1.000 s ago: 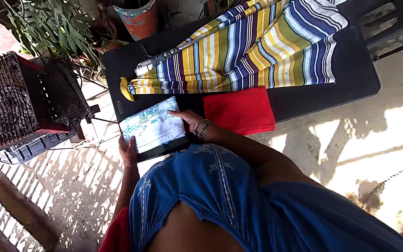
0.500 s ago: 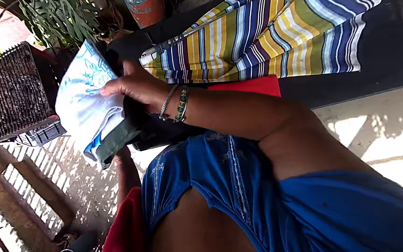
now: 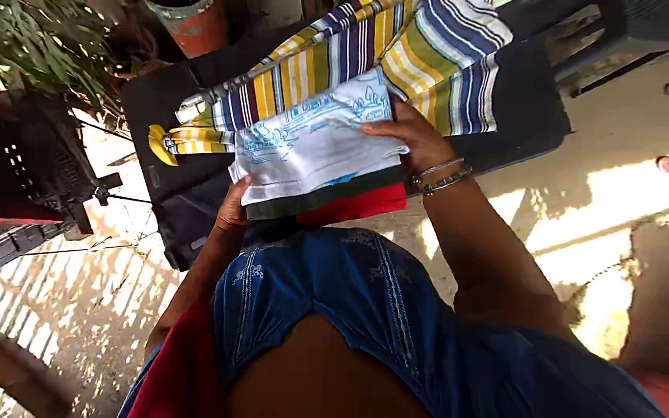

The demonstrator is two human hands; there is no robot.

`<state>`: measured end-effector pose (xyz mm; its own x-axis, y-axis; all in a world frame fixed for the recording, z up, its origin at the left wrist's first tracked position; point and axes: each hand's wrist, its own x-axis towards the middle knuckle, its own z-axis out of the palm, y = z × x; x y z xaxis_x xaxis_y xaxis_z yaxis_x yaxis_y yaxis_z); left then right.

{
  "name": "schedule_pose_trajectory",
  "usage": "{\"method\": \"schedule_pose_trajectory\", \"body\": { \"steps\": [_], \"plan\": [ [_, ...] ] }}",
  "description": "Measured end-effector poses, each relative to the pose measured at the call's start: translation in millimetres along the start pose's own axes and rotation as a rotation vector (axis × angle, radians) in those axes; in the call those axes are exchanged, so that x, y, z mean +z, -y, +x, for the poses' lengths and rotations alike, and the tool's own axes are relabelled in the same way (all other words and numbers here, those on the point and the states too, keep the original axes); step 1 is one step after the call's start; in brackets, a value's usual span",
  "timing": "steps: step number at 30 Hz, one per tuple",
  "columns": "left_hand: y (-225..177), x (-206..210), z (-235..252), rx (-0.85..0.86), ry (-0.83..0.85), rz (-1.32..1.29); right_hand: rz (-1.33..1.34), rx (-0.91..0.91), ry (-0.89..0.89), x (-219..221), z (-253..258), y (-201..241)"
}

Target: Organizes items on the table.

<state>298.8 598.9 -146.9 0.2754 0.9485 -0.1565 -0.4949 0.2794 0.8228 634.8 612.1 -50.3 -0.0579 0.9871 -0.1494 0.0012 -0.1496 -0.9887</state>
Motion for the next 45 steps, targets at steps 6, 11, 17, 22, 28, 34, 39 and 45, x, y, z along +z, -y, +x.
{"method": "schedule_pose_trajectory", "body": {
  "steps": [6,11,17,22,28,34,39,45],
  "plan": [
    [59.9,36.6,17.9,-0.148,0.196,0.019,0.147,0.071,-0.182,-81.0,-46.6,-69.4],
    [129.2,27.5,30.2,-0.414,-0.123,0.268,-0.047,0.400,-0.300,-99.3,-52.7,-175.0],
    [112.3,52.0,34.2,-0.445,-0.265,0.365,-0.134,0.317,-0.281,-96.5,-46.2,-175.8],
    [119.2,51.8,21.9,-0.328,-0.289,0.341,-0.122,0.201,-0.261,-97.8,-37.0,-167.1],
    [120.4,44.2,26.5,-0.336,-0.221,0.369,-0.358,0.244,-0.289,-96.9,-32.0,-189.8],
    [121.7,36.0,12.4,-0.348,-0.153,0.697,-0.587,0.358,-0.389,-86.3,-54.1,-194.6],
    [102.2,58.7,5.5,-0.341,-0.138,1.029,-0.734,0.437,-0.355,-91.6,-34.7,-195.0],
    [76.4,77.3,21.7,-0.551,-0.193,0.516,-0.402,0.517,-0.353,-87.9,-33.3,-177.6]
  ]
}}
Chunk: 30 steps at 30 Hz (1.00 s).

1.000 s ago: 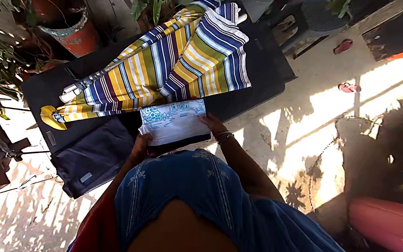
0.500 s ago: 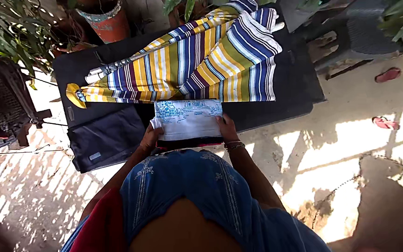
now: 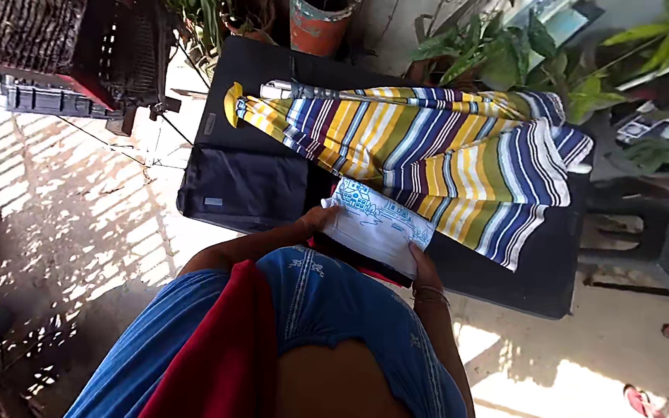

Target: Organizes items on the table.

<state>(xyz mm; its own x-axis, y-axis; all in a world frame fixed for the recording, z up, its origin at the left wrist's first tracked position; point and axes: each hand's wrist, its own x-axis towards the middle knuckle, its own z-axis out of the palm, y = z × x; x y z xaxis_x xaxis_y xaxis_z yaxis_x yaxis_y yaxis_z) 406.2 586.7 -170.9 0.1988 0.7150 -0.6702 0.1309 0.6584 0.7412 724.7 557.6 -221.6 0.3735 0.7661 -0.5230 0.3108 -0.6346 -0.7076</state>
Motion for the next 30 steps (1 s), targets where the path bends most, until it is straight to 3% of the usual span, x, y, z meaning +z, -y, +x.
{"method": "schedule_pose_trajectory", "body": {
  "steps": [4,7,10,14,18,22,24,28,30],
  "plan": [
    [27.4,-7.5,18.9,0.172,0.217,-0.193,0.276,-0.052,0.130,-15.9,-30.5,11.7],
    [11.0,-29.8,-12.9,0.275,0.311,-0.273,0.392,-0.168,0.177,-16.4,-63.1,31.5],
    [-15.5,-71.1,-63.5,0.301,0.245,-0.287,0.398,-0.313,0.186,3.6,-87.1,66.9],
    [2.7,-148.2,-74.3,0.527,0.117,-0.407,0.291,-0.440,0.234,65.0,-114.6,135.9],
    [3.9,-221.1,-134.0,0.663,-0.105,-0.390,0.434,-0.585,0.421,130.3,-136.7,187.2],
    [21.7,-269.3,-159.0,0.787,-0.130,-0.457,0.501,-0.647,0.577,175.7,-145.2,208.0],
    [42.6,-283.7,-146.9,0.725,-0.140,-0.479,0.477,-0.586,0.571,201.7,-135.4,195.0],
    [117.8,-294.5,-83.5,0.345,-0.273,-0.455,0.336,-0.343,0.459,260.4,-85.7,127.0],
    [131.0,-294.4,-73.6,0.279,-0.316,-0.417,0.296,-0.331,0.437,268.5,-78.1,122.0]
  ]
}}
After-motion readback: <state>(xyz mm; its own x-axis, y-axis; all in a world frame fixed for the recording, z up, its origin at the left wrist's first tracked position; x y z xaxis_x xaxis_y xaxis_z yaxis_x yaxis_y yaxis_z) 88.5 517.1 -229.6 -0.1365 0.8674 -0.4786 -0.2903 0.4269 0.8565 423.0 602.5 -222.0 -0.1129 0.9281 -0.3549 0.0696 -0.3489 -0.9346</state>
